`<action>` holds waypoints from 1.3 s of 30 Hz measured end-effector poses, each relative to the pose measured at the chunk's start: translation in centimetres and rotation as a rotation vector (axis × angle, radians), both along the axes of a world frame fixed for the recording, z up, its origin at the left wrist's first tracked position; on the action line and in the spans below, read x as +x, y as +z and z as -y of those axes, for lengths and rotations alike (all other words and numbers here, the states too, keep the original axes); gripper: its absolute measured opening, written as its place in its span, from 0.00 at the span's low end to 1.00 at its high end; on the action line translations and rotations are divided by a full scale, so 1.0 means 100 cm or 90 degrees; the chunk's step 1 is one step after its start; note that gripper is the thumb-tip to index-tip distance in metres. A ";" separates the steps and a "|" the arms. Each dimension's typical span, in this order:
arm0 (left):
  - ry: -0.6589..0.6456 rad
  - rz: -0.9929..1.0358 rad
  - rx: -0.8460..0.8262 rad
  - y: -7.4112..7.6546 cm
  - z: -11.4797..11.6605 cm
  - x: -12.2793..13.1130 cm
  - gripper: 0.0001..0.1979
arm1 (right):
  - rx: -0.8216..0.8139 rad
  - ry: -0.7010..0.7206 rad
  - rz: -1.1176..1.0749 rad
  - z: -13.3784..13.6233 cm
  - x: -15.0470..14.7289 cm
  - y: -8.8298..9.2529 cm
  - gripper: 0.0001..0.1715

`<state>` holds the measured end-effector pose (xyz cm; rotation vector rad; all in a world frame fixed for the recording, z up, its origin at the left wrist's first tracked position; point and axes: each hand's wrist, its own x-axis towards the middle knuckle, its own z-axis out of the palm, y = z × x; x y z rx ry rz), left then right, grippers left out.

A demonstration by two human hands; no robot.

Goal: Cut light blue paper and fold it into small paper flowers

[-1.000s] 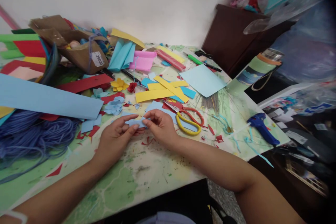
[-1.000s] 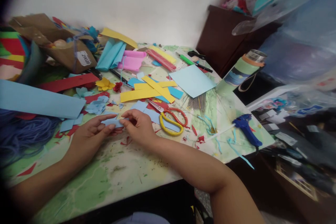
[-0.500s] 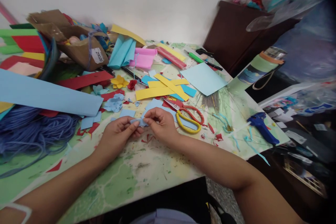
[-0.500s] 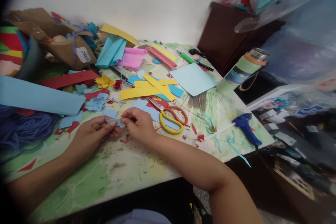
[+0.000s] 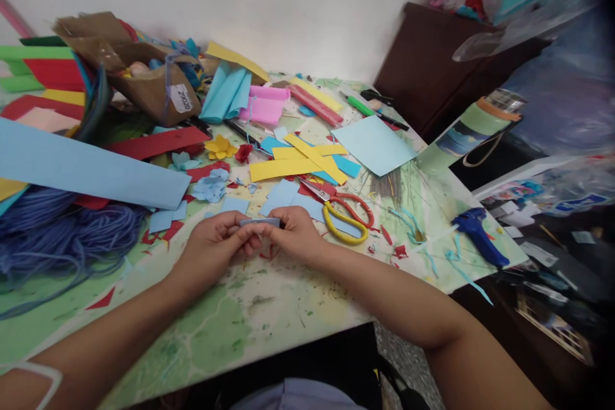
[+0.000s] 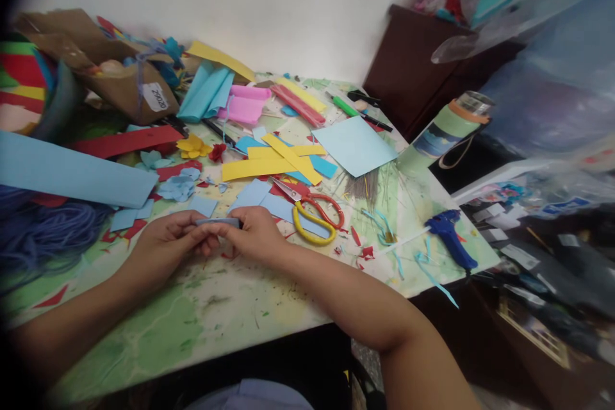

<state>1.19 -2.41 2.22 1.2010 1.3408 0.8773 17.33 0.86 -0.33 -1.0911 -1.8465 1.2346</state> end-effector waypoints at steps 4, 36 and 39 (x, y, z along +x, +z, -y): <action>-0.017 0.004 0.007 0.000 -0.002 -0.003 0.11 | 0.011 -0.026 0.017 0.000 0.000 0.001 0.26; 0.085 0.142 0.057 -0.005 -0.012 -0.011 0.11 | 0.012 -0.117 -0.162 0.005 -0.001 0.000 0.22; 0.060 0.156 0.019 -0.009 -0.007 -0.002 0.10 | 0.030 -0.089 -0.131 0.008 -0.004 -0.002 0.23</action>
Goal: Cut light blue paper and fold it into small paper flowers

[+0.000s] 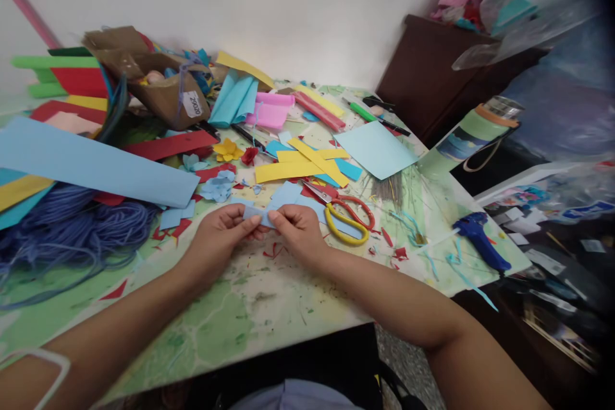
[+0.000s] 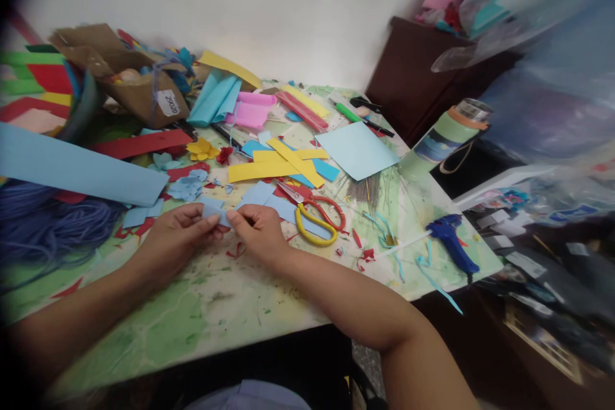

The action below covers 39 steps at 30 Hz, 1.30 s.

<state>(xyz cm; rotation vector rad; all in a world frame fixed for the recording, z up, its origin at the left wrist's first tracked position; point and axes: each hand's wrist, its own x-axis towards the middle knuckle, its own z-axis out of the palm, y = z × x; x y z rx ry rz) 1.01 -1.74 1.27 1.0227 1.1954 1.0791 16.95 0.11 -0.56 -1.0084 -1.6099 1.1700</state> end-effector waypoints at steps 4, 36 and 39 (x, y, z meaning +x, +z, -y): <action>0.016 0.105 -0.051 0.002 -0.001 0.000 0.09 | 0.080 0.046 0.125 0.000 0.003 0.002 0.24; -0.033 -0.013 -0.025 0.003 0.006 -0.002 0.29 | 0.174 0.013 0.221 -0.009 0.004 -0.005 0.09; -0.047 -0.014 -0.030 0.004 0.007 -0.001 0.29 | 0.198 0.021 0.212 -0.008 0.004 -0.005 0.07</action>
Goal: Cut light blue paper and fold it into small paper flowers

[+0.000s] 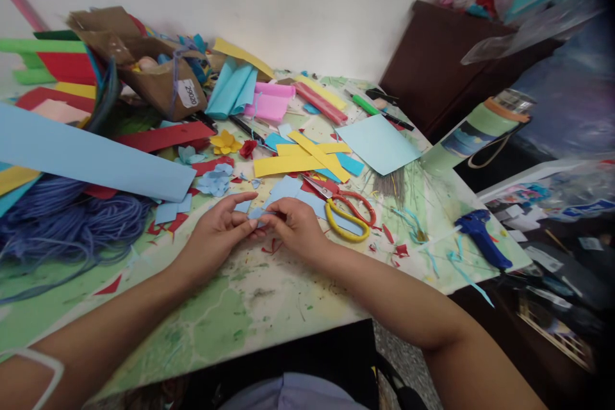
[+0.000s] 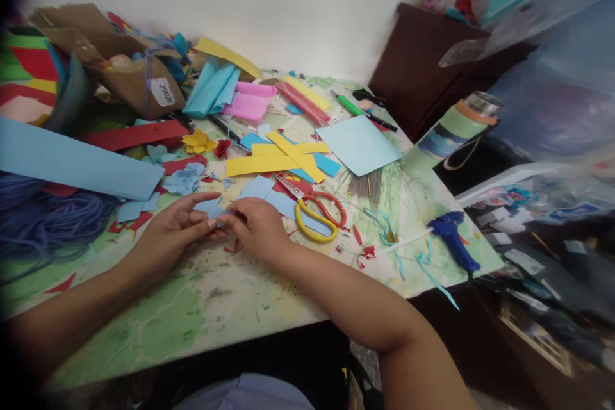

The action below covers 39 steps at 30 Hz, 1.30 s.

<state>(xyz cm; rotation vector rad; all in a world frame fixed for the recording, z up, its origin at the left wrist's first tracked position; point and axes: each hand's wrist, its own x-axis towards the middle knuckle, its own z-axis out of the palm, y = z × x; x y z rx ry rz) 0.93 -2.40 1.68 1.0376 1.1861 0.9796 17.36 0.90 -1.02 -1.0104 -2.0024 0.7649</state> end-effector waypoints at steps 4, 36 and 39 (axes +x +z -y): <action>-0.023 0.006 -0.008 0.000 0.000 0.000 0.29 | 0.016 -0.002 -0.015 0.001 0.000 0.001 0.07; 0.104 -0.157 0.135 -0.008 -0.008 -0.009 0.10 | -0.242 0.057 -0.087 0.008 -0.001 0.004 0.13; 0.055 -0.190 0.144 -0.006 -0.007 -0.009 0.09 | -0.189 0.059 -0.050 0.009 0.001 0.006 0.13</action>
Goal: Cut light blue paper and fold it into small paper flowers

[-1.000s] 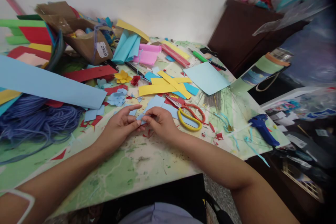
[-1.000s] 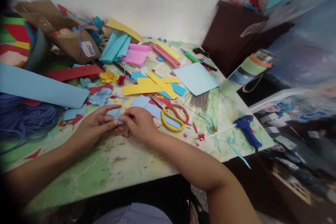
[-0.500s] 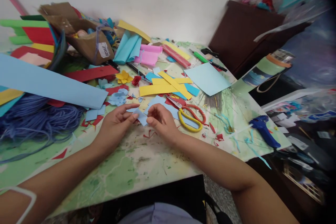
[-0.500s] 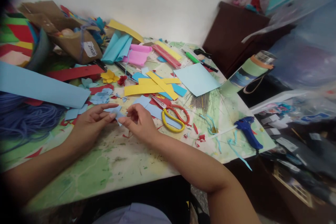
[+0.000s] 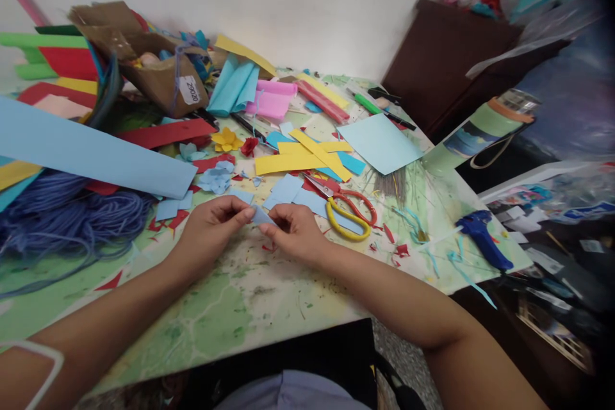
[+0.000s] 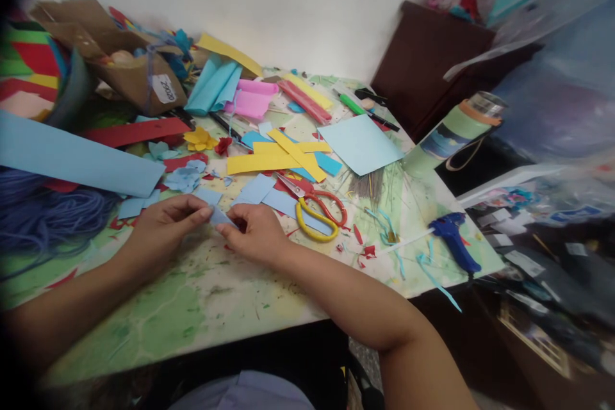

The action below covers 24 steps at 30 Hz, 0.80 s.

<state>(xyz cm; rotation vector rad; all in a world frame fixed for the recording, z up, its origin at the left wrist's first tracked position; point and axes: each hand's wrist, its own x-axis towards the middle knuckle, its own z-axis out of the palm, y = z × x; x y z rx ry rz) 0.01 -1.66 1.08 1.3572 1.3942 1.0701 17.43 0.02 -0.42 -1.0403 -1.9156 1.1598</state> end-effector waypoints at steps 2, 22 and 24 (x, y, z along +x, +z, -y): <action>-0.030 -0.013 -0.002 0.002 0.003 0.001 0.09 | 0.006 0.017 0.013 0.000 0.001 0.001 0.16; 0.063 0.105 0.021 0.008 -0.014 -0.006 0.08 | 0.028 0.007 0.019 -0.006 0.000 0.008 0.22; 0.188 0.164 0.073 0.017 -0.021 -0.018 0.08 | 0.032 -0.018 0.017 -0.005 0.004 0.007 0.22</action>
